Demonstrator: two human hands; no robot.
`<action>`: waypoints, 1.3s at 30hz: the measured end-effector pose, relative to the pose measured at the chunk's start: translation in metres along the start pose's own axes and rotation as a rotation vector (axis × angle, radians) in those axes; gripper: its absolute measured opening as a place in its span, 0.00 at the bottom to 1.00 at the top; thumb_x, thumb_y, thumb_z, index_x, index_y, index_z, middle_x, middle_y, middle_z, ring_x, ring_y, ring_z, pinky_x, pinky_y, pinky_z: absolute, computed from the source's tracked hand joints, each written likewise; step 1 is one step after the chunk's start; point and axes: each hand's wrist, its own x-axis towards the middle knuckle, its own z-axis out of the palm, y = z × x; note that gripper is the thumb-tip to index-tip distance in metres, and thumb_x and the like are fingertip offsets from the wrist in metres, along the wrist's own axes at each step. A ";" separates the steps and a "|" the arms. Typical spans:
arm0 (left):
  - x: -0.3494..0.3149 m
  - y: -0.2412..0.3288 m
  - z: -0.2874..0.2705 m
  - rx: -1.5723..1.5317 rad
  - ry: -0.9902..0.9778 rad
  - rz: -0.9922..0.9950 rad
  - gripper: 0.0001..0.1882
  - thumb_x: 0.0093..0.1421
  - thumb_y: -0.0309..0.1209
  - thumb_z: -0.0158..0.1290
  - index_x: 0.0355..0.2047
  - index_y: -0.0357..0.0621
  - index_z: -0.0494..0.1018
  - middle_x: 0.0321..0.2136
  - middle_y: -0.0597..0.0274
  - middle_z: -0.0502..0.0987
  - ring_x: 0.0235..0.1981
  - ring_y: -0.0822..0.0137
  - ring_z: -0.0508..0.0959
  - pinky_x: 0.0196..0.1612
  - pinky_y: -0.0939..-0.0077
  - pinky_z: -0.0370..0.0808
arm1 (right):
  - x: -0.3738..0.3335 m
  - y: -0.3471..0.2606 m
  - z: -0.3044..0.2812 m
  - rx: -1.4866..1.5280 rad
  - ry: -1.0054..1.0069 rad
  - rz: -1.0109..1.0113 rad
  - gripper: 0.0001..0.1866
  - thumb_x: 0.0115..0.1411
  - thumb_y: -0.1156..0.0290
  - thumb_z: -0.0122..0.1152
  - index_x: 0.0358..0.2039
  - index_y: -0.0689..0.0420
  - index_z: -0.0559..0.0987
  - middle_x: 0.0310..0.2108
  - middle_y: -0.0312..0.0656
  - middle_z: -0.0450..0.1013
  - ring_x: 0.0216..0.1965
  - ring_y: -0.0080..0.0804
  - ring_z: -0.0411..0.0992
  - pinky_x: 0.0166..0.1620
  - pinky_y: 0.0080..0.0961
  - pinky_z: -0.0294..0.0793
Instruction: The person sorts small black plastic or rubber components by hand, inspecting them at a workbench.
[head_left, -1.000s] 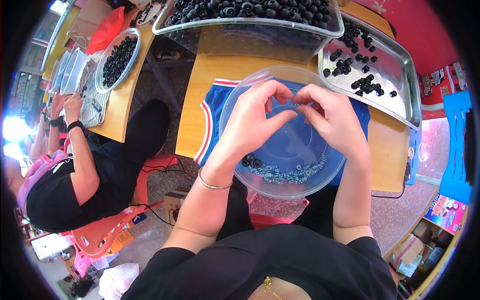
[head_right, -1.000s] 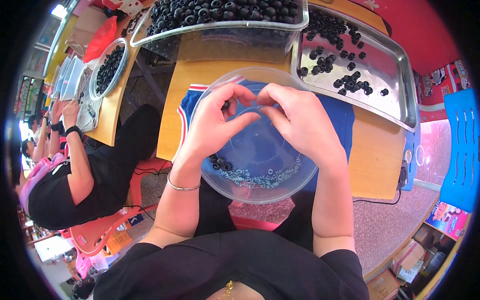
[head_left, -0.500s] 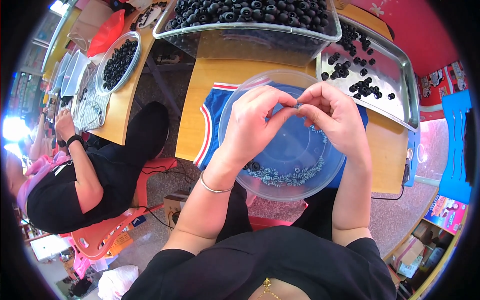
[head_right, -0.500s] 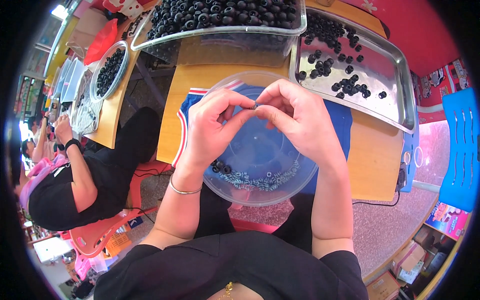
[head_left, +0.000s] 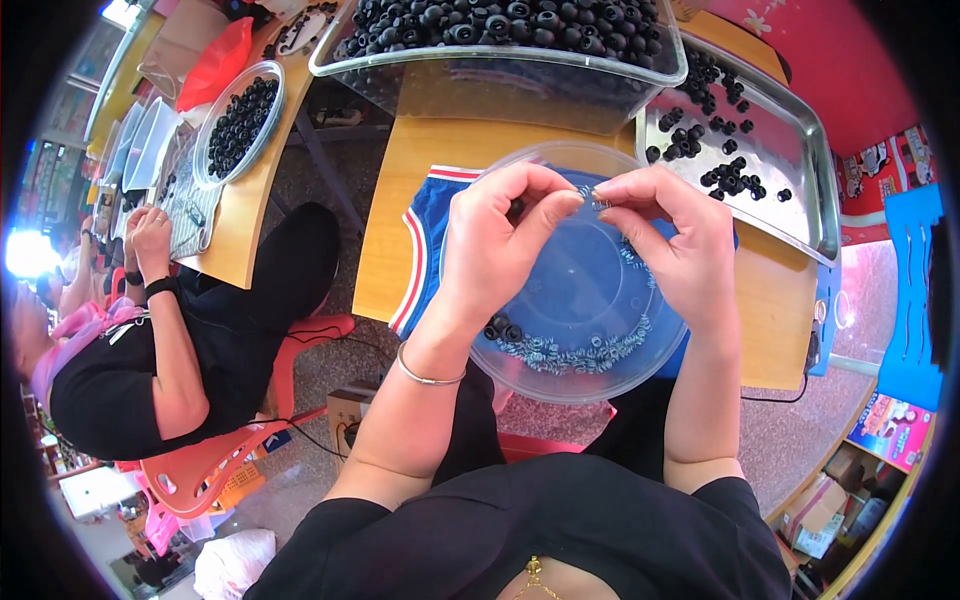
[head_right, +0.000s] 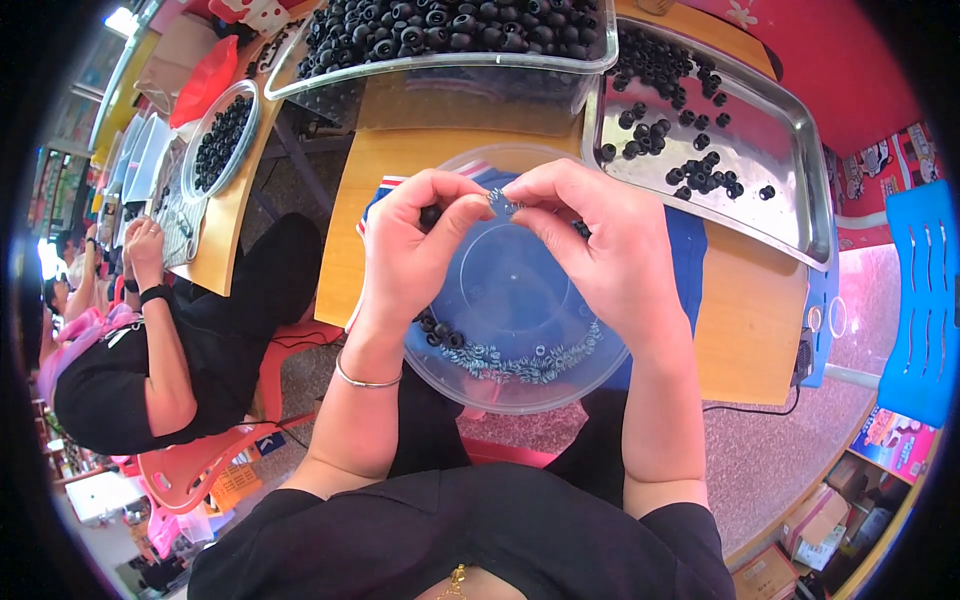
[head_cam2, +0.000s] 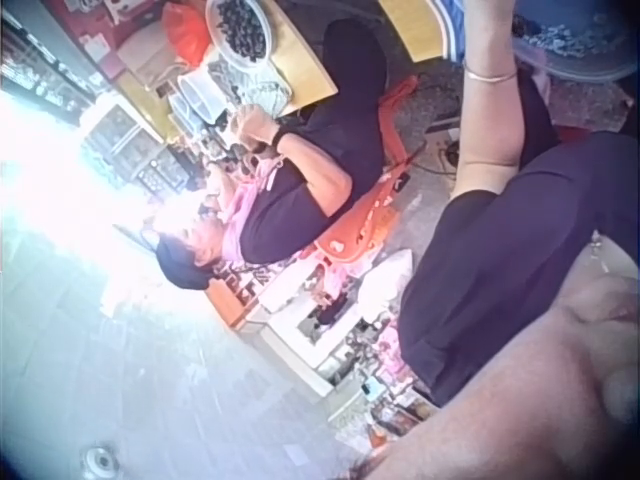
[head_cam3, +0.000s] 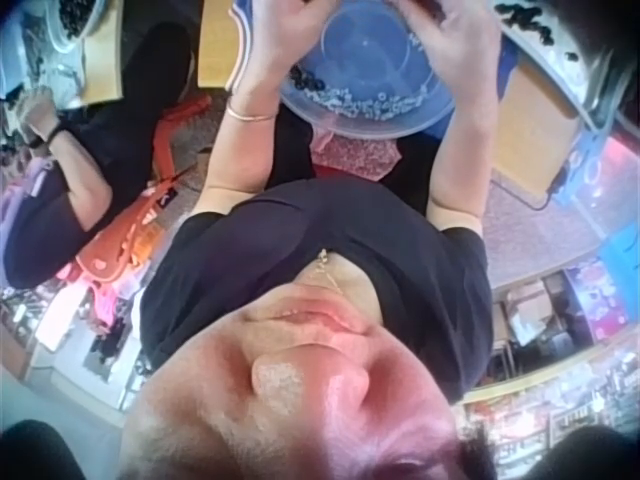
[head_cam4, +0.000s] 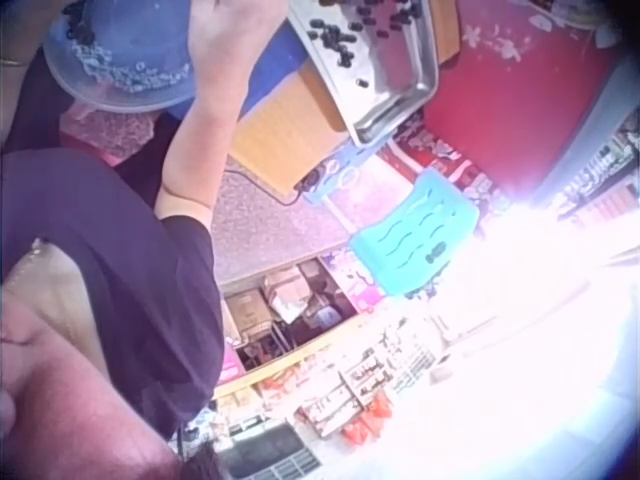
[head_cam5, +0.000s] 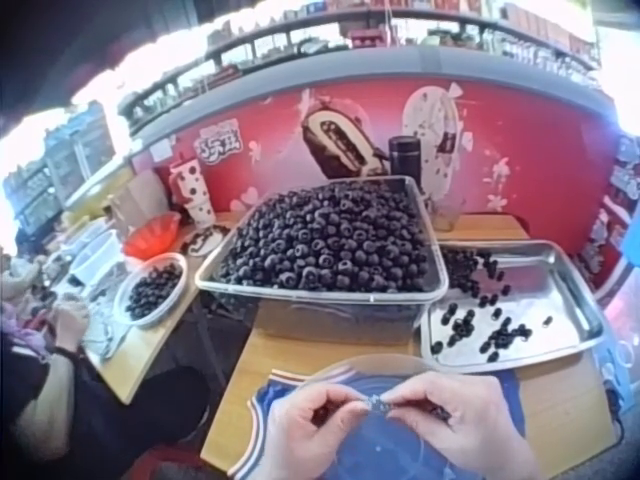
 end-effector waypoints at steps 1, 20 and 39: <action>0.001 -0.001 0.000 0.000 -0.001 0.000 0.05 0.57 0.26 0.58 0.29 0.36 0.76 0.22 0.65 0.76 0.24 0.78 0.73 0.30 0.83 0.70 | 0.000 0.000 0.000 -0.003 -0.001 -0.019 0.12 0.50 0.85 0.62 0.36 0.61 0.79 0.29 0.41 0.77 0.31 0.27 0.77 0.35 0.18 0.76; 0.000 0.002 0.002 0.003 -0.105 0.010 0.08 0.64 0.29 0.50 0.31 0.36 0.72 0.22 0.63 0.74 0.25 0.75 0.72 0.30 0.82 0.69 | 0.001 -0.002 0.006 -0.116 -0.015 -0.036 0.08 0.51 0.81 0.62 0.33 0.60 0.79 0.29 0.40 0.75 0.28 0.32 0.75 0.30 0.22 0.73; -0.001 0.004 0.007 0.291 -0.088 0.222 0.07 0.63 0.28 0.49 0.30 0.38 0.66 0.22 0.54 0.70 0.23 0.56 0.72 0.28 0.71 0.69 | 0.000 -0.009 0.008 -0.143 -0.002 0.033 0.07 0.50 0.79 0.63 0.31 0.61 0.77 0.26 0.39 0.74 0.25 0.27 0.74 0.27 0.21 0.71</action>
